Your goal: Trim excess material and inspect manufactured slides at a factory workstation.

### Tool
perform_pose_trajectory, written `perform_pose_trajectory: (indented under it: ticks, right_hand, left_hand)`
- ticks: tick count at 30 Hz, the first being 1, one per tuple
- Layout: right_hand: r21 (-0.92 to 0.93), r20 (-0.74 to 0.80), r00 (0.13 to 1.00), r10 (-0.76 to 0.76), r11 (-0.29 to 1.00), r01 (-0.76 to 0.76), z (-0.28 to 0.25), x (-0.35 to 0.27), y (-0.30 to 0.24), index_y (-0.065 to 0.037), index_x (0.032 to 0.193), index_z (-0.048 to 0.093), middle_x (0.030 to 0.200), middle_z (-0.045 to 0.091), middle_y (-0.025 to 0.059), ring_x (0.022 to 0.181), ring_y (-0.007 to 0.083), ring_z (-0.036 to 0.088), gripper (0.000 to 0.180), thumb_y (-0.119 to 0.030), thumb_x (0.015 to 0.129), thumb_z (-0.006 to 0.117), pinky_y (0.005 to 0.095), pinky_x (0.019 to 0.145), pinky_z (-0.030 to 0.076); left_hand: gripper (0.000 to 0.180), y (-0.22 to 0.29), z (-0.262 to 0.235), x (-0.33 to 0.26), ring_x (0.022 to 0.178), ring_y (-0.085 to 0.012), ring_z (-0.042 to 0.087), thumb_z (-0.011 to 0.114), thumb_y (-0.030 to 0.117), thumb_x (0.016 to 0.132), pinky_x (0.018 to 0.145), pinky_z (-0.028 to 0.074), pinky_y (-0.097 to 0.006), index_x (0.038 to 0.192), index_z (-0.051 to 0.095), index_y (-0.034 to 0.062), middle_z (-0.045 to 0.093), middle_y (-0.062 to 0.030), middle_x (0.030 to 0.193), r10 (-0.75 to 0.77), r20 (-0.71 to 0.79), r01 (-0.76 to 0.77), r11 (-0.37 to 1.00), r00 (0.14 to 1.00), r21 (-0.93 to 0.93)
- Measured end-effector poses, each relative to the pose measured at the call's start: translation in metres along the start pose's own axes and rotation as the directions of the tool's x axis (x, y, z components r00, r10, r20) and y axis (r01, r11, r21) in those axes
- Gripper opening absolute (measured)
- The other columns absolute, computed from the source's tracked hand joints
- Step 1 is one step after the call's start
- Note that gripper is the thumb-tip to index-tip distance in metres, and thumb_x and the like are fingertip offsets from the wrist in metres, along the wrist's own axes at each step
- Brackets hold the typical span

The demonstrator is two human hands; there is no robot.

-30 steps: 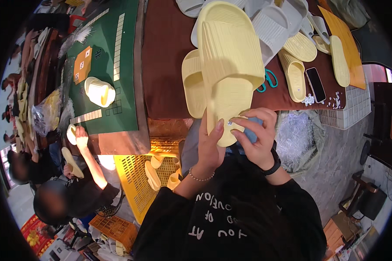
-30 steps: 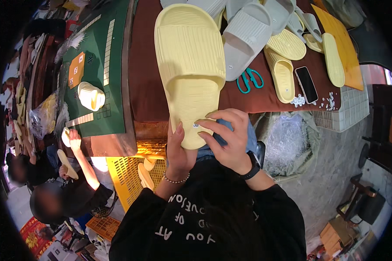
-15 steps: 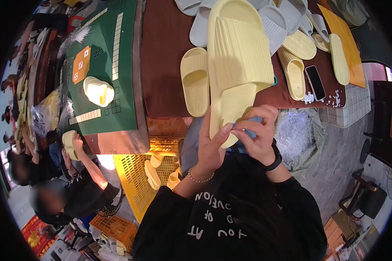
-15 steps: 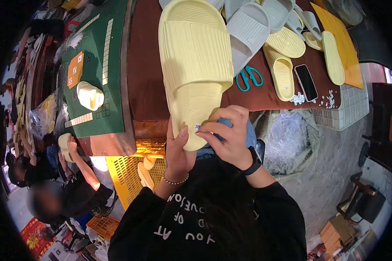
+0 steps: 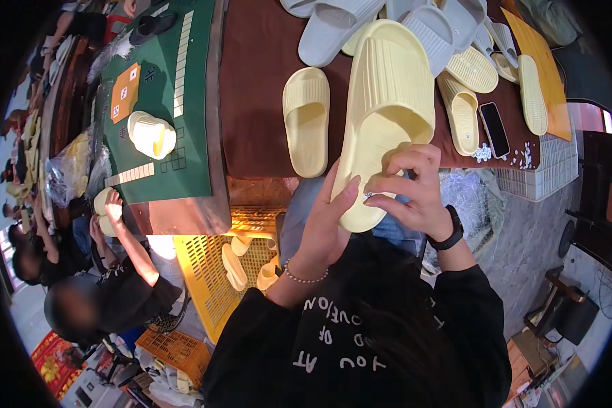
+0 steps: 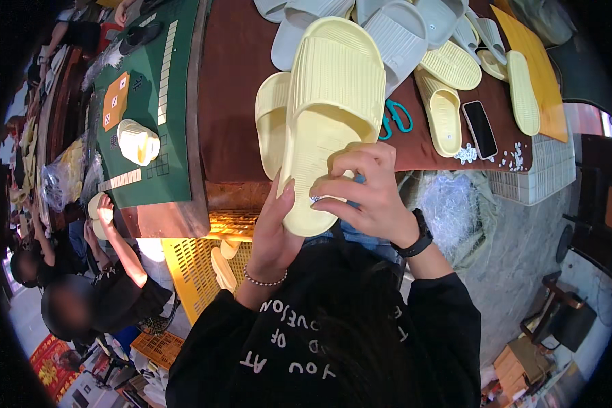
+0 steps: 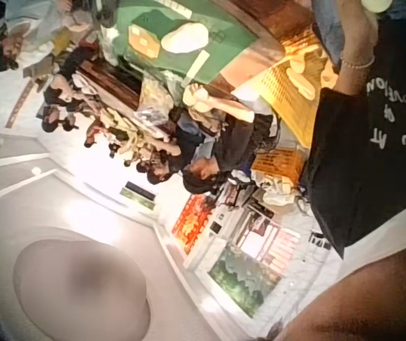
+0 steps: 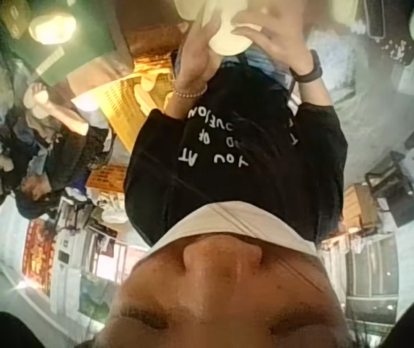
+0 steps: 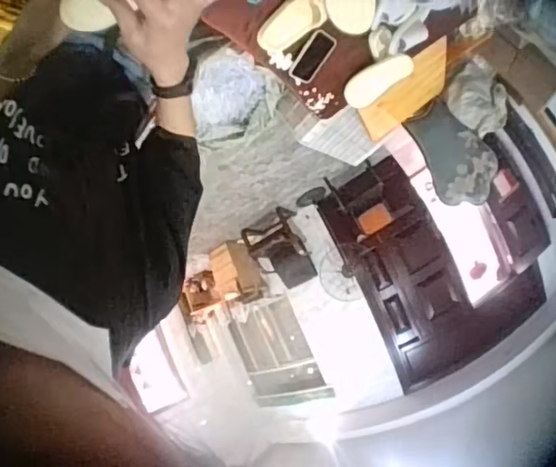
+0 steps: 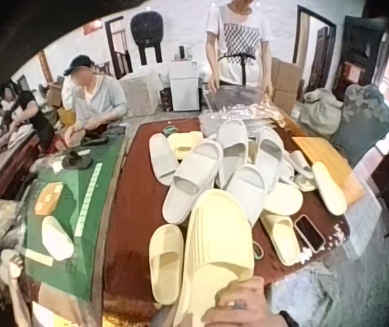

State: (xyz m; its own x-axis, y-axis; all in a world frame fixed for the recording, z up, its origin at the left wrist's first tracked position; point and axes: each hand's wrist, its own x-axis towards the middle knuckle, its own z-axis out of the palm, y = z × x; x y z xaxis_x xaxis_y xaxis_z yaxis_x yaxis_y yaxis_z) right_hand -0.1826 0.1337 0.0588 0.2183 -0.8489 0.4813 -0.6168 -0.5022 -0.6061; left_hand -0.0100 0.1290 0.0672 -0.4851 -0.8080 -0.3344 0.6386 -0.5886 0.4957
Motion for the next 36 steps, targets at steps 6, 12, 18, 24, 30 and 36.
perform_pose_trajectory:
  ticks: [6, 12, 18, 24, 30, 36]
  right_hand:
    - [-0.002, 0.091, 0.994, 0.054, 0.999, -0.054, -0.003, 0.006, -0.002, -0.020, 0.083, 0.064, 0.097, 0.051, -0.0025, 0.102, 0.0222, 0.043, 0.022, -0.030, 0.068, 0.078, 0.0370, 0.090, 0.028]
    - [0.040, 0.123, 0.990, 0.070, 0.996, -0.076, 0.002, 0.002, -0.003, -0.017, 0.082, 0.059, 0.099, 0.050, -0.0002, 0.105, 0.0235, 0.042, 0.029, -0.032, 0.067, 0.079, 0.0374, 0.092, 0.026]
    - [0.234, 0.085, 0.993, 0.083, 0.967, -0.101, 0.001, -0.008, 0.003, -0.016, 0.088, 0.060, 0.101, 0.049, 0.0015, 0.105, 0.0246, 0.042, 0.037, -0.032, 0.064, 0.083, 0.0381, 0.092, 0.030]
    - [0.271, 0.091, 0.980, 0.179, 0.942, -0.198, 0.003, -0.010, 0.001, -0.014, 0.088, 0.063, 0.101, 0.049, 0.0019, 0.103, 0.0249, 0.042, 0.031, -0.022, 0.065, 0.082, 0.0363, 0.091, 0.034]
    - [0.174, 0.052, 0.979, 0.200, 0.963, -0.206, 0.005, -0.015, 0.007, -0.010, 0.082, 0.066, 0.099, 0.049, 0.0046, 0.104, 0.0253, 0.044, 0.022, -0.013, 0.066, 0.080, 0.0364, 0.092, 0.037]
    - [0.697, 0.018, 0.895, 0.446, 0.636, -0.331, 0.003, -0.059, 0.021, -0.006, 0.082, 0.062, 0.099, 0.046, 0.0041, 0.109, 0.0219, 0.045, 0.013, -0.010, 0.074, 0.072, 0.0353, 0.097, 0.034]
  left_hand:
    - [0.052, -0.002, 0.002, -0.001, 0.120, -0.0161, 0.048, 0.051, 0.013, 0.097, 0.100, 0.040, -0.031, 0.143, 0.028, 0.0032, 0.047, -0.0090, 0.130, -0.018, -0.028, 0.018, 1.000, 0.999, 0.009]
    - [0.054, -0.004, 0.002, -0.002, 0.120, -0.0154, 0.047, 0.052, 0.012, 0.095, 0.099, 0.040, -0.030, 0.143, 0.028, 0.0038, 0.047, -0.0084, 0.129, -0.023, -0.063, 0.027, 0.998, 0.998, 0.058]
    - [0.055, -0.003, 0.003, 0.000, 0.120, -0.0157, 0.047, 0.052, 0.011, 0.095, 0.100, 0.040, -0.031, 0.143, 0.027, 0.0031, 0.047, -0.0089, 0.130, -0.020, -0.057, 0.022, 0.999, 0.998, 0.038]
    - [0.055, -0.005, 0.000, 0.000, 0.119, -0.0158, 0.047, 0.052, 0.012, 0.095, 0.099, 0.040, -0.031, 0.143, 0.027, 0.0029, 0.047, -0.0089, 0.130, -0.012, -0.051, 0.013, 1.000, 0.999, 0.023]
    - [0.046, -0.020, -0.010, 0.010, 0.116, -0.0159, 0.049, 0.049, 0.010, 0.096, 0.097, 0.041, -0.029, 0.139, 0.035, 0.0003, 0.049, -0.0093, 0.128, 0.003, -0.098, -0.002, 1.000, 0.995, 0.001]
    - [0.045, -0.030, -0.045, 0.024, 0.123, -0.0270, 0.050, 0.040, 0.028, 0.100, 0.103, 0.040, -0.047, 0.138, 0.038, 0.0029, 0.050, -0.0116, 0.135, 0.089, -0.226, -0.077, 0.995, 0.970, 0.062]
